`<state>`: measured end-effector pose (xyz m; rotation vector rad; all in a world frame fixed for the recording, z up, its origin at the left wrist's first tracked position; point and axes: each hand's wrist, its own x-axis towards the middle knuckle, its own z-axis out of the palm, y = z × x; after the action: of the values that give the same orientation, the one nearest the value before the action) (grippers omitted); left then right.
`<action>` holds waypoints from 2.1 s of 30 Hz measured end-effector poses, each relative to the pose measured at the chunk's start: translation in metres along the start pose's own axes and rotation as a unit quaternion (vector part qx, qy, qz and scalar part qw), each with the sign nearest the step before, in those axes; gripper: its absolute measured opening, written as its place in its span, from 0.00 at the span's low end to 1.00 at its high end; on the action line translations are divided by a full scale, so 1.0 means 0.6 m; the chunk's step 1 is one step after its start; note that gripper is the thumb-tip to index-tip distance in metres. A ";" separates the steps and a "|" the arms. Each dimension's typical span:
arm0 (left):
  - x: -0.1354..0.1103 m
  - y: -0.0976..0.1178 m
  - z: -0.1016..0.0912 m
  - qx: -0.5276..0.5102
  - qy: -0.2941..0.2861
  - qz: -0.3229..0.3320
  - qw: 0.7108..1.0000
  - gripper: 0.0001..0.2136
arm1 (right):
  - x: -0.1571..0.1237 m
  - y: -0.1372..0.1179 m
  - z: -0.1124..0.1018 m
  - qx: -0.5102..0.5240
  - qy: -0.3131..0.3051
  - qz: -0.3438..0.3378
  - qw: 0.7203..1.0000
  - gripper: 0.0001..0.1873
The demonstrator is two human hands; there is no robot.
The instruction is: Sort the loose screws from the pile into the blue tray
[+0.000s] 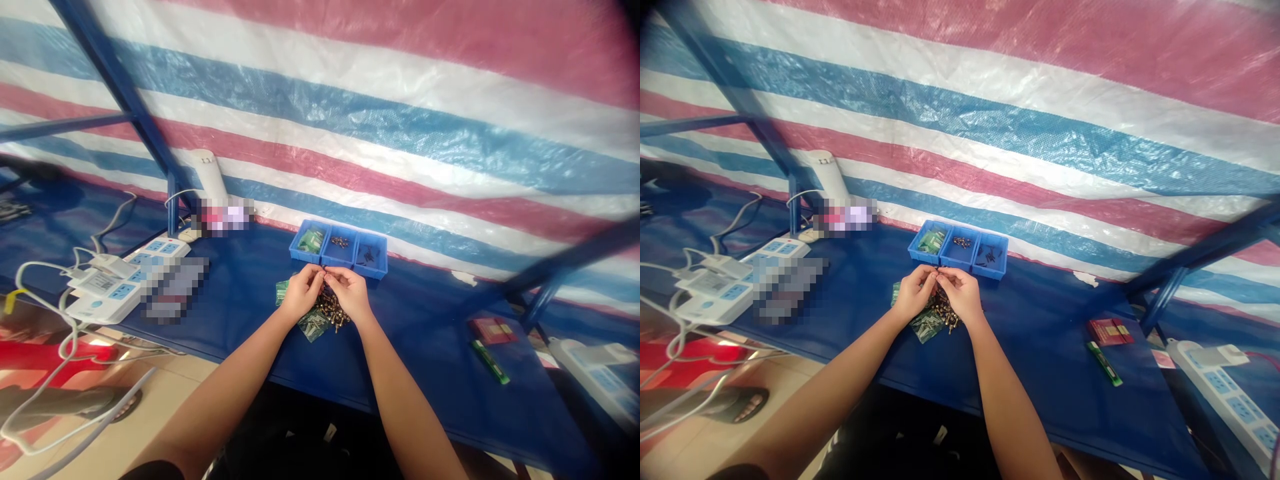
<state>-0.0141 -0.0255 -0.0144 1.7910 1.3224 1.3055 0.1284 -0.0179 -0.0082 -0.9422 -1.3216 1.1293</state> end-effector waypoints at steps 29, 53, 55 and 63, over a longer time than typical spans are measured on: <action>-0.001 -0.005 0.001 0.008 0.007 -0.001 1.000 0.13 | 0.001 0.004 0.001 0.019 -0.005 0.014 1.000 0.17; -0.001 -0.004 -0.001 0.012 0.005 -0.006 1.000 0.12 | 0.000 0.003 -0.001 0.010 0.002 0.004 1.000 0.16; -0.002 -0.004 0.000 0.000 0.003 -0.003 1.000 0.12 | 0.001 0.003 -0.002 0.015 0.003 0.006 1.000 0.17; 0.001 -0.007 -0.004 0.052 0.005 -0.002 0.999 0.13 | -0.001 0.003 0.000 0.013 -0.009 0.013 1.000 0.17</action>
<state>-0.0180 -0.0236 -0.0168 1.8510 1.4222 1.2658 0.1282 -0.0180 -0.0102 -0.9338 -1.3108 1.1745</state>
